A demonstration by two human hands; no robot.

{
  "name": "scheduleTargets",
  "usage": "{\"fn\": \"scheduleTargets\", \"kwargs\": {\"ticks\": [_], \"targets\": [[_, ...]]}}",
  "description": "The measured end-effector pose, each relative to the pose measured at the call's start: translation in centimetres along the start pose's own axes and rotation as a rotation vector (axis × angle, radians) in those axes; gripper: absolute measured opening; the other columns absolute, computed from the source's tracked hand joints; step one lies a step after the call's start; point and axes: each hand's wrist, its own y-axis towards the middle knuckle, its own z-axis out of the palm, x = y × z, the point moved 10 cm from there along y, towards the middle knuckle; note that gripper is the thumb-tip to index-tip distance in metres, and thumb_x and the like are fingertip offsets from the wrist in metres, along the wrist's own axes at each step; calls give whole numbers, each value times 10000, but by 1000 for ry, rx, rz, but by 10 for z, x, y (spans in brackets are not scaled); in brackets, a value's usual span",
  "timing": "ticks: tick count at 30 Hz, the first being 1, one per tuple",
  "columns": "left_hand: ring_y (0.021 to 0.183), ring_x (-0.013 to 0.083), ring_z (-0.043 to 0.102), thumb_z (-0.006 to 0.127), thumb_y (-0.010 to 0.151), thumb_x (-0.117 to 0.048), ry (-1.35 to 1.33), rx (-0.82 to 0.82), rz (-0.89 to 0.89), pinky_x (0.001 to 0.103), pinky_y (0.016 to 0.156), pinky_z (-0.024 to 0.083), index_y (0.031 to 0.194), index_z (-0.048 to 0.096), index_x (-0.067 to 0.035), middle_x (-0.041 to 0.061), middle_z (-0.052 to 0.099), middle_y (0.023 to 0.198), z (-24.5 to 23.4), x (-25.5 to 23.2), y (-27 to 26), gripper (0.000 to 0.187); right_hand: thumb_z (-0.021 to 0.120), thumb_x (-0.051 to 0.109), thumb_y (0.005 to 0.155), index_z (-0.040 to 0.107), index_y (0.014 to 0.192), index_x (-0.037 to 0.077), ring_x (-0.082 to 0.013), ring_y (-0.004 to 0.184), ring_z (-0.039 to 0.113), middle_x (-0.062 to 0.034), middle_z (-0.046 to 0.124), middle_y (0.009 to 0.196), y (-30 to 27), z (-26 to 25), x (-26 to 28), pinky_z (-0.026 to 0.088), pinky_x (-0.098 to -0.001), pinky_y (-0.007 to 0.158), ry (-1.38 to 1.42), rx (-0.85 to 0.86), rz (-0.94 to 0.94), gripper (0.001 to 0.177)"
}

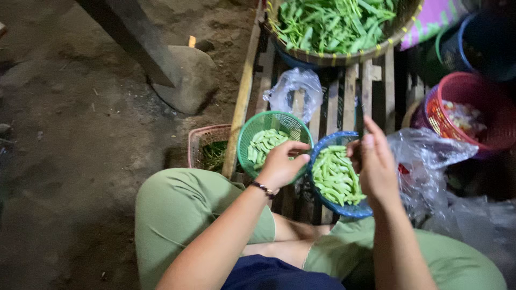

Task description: The person sits cross-legged and uses a small knife to trim the ends of green beans. They place the trimmed beans into a green basket and the discarded ends into a blue basket. The person continues this repetitive trimming process throughout the clip.

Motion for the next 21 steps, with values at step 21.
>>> {"fn": "scheduleTargets", "kwargs": {"ticks": [21], "targets": [[1043,375,655,781,807,-254,887,344,127,499,876,542,949,710,-63,170,702,1034,163,16,13,248,408,262,1138,531,1444,91,-26,629,407,-13,598,846,-11,-45,42,323,-181,559,237,-82,12,371]]}}
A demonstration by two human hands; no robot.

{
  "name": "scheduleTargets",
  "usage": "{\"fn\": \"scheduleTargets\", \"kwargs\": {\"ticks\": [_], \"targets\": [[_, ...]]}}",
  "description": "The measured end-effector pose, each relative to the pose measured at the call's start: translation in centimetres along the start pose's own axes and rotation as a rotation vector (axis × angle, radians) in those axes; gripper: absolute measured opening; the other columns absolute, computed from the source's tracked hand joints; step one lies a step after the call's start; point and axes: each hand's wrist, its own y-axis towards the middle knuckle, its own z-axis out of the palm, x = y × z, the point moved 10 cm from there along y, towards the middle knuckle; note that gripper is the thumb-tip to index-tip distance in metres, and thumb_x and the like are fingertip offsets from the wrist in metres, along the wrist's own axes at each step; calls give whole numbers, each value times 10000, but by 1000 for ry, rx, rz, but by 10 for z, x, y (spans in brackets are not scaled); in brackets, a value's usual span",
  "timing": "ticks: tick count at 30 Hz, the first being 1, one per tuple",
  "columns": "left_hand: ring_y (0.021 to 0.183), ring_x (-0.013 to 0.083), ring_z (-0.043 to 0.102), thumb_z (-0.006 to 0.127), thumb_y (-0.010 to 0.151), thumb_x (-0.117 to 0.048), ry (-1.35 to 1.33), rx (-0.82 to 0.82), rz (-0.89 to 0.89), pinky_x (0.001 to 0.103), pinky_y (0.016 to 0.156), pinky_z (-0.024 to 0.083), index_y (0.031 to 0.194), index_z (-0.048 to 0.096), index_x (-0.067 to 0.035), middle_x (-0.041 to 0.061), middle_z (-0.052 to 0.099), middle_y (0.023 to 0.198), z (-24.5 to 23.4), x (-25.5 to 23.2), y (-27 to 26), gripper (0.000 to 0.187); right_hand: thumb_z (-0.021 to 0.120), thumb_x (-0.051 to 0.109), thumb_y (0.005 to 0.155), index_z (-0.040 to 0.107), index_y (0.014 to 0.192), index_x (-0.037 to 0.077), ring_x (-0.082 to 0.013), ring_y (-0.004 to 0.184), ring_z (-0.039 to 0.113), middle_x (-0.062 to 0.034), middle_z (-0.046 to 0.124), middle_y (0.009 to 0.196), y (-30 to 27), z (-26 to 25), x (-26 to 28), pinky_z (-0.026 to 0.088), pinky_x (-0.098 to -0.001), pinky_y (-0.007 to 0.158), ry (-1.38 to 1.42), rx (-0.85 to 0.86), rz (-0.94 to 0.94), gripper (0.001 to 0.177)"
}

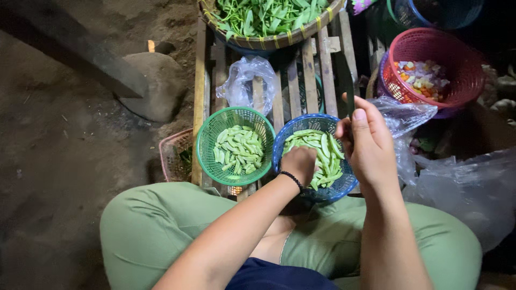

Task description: The person sits cross-legged and uses a small knife to trim the ends of green beans. They place the trimmed beans into a green basket and the discarded ends into a blue basket. The person continues this repetitive trimming process throughout the clip.

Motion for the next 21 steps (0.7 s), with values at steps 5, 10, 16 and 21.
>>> {"fn": "scheduleTargets", "kwargs": {"ticks": [5,10,16,21], "targets": [[1024,374,668,776,816,-223,-70,31,-34,483,869,544,970,731,-83,170,707,1057,0,6,-3,212,422,262,1133,550,1417,88,-24,662,426,1,599,850,-1,0,0,345,-186,583,-99,-24,0,357],[891,301,716,786,816,-269,-380,75,-174,409,818,560,941,751,-88,152,747,929,-11,31,-9,223,424,254,1128,557,1410,87,-25,684,446,6,602,852,0,0,-4,361,-186,606,-122,-26,12,354],[779,174,754,786,835,-310,-609,-39,-171,313,742,585,967,803,-63,106,787,852,-53,50,-12,281,433,236,1125,556,1407,67,-38,677,459,-2,626,846,-1,13,-3,377,-197,607,-194,23,-26,351],[788,105,704,767,868,-289,-848,-45,-241,268,738,563,985,791,-24,68,792,874,-84,62,-29,291,474,204,1092,588,1419,80,-69,667,465,-18,634,814,-15,42,6,414,-242,600,-500,96,-67,368]]}}
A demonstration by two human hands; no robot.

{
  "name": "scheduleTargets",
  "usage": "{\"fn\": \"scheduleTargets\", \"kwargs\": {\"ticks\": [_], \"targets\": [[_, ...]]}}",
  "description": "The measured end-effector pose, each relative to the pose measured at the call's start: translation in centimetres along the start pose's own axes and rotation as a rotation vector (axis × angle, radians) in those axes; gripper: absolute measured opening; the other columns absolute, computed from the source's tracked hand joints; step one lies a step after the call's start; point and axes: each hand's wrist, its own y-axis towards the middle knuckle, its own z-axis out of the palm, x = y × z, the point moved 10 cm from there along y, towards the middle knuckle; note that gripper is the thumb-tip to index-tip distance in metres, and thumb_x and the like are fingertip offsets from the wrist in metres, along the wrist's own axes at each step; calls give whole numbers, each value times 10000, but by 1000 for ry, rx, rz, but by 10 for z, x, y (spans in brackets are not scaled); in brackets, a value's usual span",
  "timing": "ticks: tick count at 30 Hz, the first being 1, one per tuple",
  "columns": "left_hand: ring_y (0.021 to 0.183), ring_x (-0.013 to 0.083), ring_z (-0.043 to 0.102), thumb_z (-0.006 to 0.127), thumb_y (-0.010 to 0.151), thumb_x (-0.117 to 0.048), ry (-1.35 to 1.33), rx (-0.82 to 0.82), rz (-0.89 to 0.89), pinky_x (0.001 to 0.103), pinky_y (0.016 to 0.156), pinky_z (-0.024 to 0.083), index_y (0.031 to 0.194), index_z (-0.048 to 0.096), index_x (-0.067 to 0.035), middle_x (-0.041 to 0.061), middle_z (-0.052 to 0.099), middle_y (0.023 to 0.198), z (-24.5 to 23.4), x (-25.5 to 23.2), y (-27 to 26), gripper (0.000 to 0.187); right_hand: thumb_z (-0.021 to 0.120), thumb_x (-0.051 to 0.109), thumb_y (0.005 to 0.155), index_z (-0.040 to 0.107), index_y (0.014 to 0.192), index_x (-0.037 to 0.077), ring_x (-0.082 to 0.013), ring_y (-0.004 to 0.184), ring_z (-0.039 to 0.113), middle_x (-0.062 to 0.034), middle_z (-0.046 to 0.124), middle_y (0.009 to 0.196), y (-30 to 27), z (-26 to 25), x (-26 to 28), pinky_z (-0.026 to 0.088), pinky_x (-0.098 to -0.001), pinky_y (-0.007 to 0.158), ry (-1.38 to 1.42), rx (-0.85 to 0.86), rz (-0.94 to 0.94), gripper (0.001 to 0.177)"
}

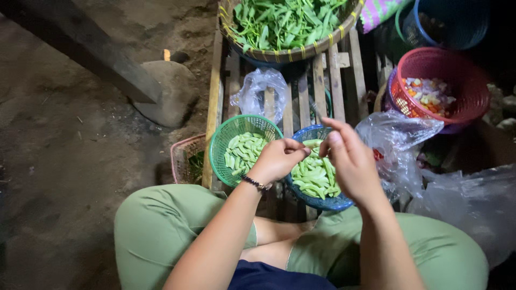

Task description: The person sits cross-legged and uses a small knife to trim the ends of green beans. They place the trimmed beans into a green basket and the discarded ends into a blue basket. The person continues this repetitive trimming process throughout the clip.

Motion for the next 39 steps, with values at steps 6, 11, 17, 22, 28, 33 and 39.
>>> {"fn": "scheduleTargets", "kwargs": {"ticks": [6,11,17,22,28,33,39], "targets": [[734,59,608,754,878,-226,-224,14,50,224,661,496,980,784,-33,-1,731,839,-21,-22,-16,221,490,192,1053,385,1528,118,-334,758,670,-150,685,874,-12,21,43,500,-417,661,-381,-8,-190,492],[672,36,544,750,899,-206,-435,36,10,212,580,429,965,746,-44,-38,667,791,-26,-25,-26,175,496,215,1026,353,1539,167,-374,774,688,-173,719,913,-15,34,46,508,-449,681,-431,39,-171,534],[638,32,550,716,921,-190,-485,61,-59,195,567,426,973,747,-51,-31,677,777,-34,-30,-41,151,485,217,1039,374,1532,160,-335,794,705,-162,728,954,-18,41,51,526,-422,701,-367,81,-240,509],[628,28,530,696,927,-156,-521,69,-20,196,565,417,984,753,-41,-26,693,776,-41,-38,-53,140,481,216,1038,350,1540,139,-302,749,691,-127,718,938,-23,42,53,525,-401,692,-341,68,-269,525],[694,31,556,701,947,-114,-516,59,97,199,621,441,970,727,-3,-17,701,826,-47,-56,-66,116,558,116,973,417,1524,144,-312,719,663,-118,674,834,-33,42,82,514,-396,686,-426,23,-409,569],[778,49,622,709,941,-87,-450,41,194,209,703,511,985,718,-11,-2,713,879,-54,-75,-79,88,572,87,984,529,1457,163,-319,735,664,-131,665,839,-45,36,108,522,-401,690,-450,-27,-488,481],[798,61,654,712,932,-46,-478,61,286,225,731,543,973,704,2,13,725,893,-53,-100,-86,64,583,87,984,538,1398,146,-302,719,672,-129,670,814,-43,29,107,525,-394,694,-442,-22,-367,420]]}}
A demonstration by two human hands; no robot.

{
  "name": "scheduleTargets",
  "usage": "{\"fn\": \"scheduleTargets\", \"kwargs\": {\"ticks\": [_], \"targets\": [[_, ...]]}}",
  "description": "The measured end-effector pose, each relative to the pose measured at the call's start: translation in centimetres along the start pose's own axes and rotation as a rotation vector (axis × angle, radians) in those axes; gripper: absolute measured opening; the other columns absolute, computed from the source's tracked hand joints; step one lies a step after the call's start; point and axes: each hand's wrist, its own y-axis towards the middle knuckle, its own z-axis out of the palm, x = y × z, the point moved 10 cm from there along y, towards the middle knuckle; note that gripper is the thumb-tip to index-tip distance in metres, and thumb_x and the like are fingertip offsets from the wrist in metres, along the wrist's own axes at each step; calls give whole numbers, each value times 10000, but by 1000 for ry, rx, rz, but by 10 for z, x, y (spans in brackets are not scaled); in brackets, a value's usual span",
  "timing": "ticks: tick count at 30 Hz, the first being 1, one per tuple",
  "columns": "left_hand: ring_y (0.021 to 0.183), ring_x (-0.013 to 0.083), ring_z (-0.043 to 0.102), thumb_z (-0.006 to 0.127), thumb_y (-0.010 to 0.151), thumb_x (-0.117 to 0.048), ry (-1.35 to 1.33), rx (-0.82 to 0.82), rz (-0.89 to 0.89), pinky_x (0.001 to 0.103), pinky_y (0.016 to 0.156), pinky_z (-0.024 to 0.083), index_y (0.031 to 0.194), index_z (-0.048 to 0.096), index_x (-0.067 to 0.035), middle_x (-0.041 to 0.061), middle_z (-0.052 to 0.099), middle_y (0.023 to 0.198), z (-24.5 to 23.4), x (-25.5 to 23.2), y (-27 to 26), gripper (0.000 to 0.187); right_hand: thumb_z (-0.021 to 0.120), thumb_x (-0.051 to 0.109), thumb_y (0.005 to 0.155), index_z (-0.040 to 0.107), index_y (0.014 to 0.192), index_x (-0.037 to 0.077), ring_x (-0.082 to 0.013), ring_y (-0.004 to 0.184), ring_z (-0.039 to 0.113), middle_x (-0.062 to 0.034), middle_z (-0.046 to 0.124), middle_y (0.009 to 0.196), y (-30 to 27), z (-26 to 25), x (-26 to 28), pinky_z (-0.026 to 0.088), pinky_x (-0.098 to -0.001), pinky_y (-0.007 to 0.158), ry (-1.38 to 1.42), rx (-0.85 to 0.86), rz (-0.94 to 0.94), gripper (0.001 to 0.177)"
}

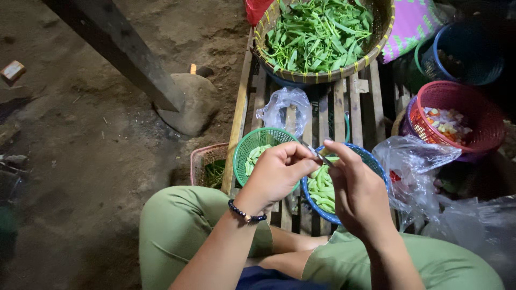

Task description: The person sits cross-legged and uses a small knife to trim the ends of green beans. They place the trimmed beans into a green basket and the discarded ends into a blue basket. The person continues this repetitive trimming process throughout the clip.

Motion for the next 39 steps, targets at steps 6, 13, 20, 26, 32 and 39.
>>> {"fn": "scheduleTargets", "kwargs": {"ticks": [6,13,20,26,32,39], "targets": [[808,53,641,729,936,-49,55,17,7,223,731,533,1000,725,-5,11,723,898,15,-15,-2,78,547,10,1012,513,1357,47,-313,1040,702,-184,679,1149,-6,-16,11,541,-365,887,31,-106,-177,348],[872,48,684,728,932,-54,89,79,44,224,798,577,1001,717,-17,3,748,946,35,-32,-1,79,491,56,1080,435,1365,-12,-227,1060,696,-170,649,1172,-12,-23,-4,539,-335,938,189,-119,-140,298],[779,19,638,743,916,-74,203,63,40,211,703,550,982,731,-24,-30,725,861,42,-42,-7,84,514,125,1093,433,1308,-9,-195,916,666,-143,650,1087,-15,-25,-13,545,-320,854,159,-152,-86,266],[729,17,597,761,897,-128,278,21,38,215,655,519,961,749,-21,-19,706,809,43,-51,-10,125,528,160,1097,434,1288,-17,-195,899,683,-135,663,1037,-14,-24,-16,546,-323,827,150,-172,-66,277],[716,30,660,778,860,-257,476,-8,80,223,677,564,957,754,-31,-5,744,807,45,-63,-13,247,515,248,1103,458,1263,-20,-209,846,672,-137,669,969,-15,-22,-24,529,-343,763,73,-204,27,316],[866,75,657,718,949,-229,162,-13,10,250,778,558,1115,720,-18,14,728,963,35,-26,-3,269,493,272,1134,464,1287,44,-79,752,489,-33,588,901,-14,-7,-55,400,-227,650,597,-159,222,276]]}}
